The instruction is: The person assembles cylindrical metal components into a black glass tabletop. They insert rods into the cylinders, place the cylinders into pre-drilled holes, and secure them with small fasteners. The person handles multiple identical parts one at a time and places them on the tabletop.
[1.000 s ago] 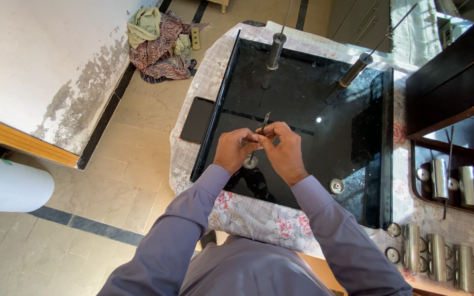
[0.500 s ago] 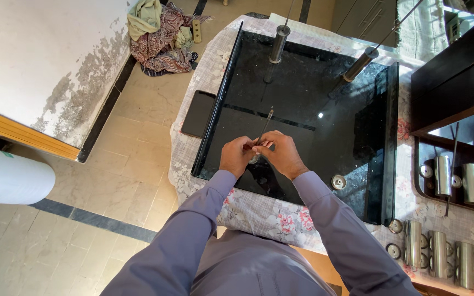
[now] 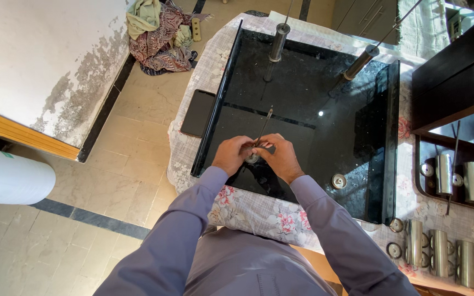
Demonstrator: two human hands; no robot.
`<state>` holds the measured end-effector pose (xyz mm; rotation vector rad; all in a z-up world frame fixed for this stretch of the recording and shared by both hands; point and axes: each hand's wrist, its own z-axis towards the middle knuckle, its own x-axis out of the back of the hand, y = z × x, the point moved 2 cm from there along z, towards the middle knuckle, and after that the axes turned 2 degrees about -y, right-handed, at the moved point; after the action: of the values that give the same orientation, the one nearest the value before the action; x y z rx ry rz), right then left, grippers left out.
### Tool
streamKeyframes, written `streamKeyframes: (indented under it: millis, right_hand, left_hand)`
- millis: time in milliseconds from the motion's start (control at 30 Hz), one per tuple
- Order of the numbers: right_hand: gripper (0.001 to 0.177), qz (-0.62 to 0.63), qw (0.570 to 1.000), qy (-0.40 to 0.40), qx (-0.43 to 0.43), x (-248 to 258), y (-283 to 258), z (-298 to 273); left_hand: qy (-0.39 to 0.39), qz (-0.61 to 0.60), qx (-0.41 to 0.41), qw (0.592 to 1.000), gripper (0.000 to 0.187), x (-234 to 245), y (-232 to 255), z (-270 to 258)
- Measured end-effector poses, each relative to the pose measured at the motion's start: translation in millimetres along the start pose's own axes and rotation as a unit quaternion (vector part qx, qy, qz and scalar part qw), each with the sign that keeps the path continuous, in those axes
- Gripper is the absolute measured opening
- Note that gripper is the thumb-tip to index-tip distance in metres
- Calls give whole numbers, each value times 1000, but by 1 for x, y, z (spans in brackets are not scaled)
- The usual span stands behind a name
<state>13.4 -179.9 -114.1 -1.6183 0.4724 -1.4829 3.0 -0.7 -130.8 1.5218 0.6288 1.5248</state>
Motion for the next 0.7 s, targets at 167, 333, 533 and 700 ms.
streamKeyframes:
  millis: [167,333,533,700]
  right_hand:
    - [33,14,998,-54,-25,-13,29,-1]
    - [21,-14,998,-62,2,-37,54,6]
    - [22,-16,999,-33,0,-50,66,5]
    - [20,-14,996,89,-18,-67,62,-11]
  left_hand:
    - [42,-32,5,999,27,16,15,-6]
    - [24,21,-13,999,27,16,35,4]
    - [20,28,15,999,21,12,33,8]
    - [8,17,18,1000,21,8,24,11]
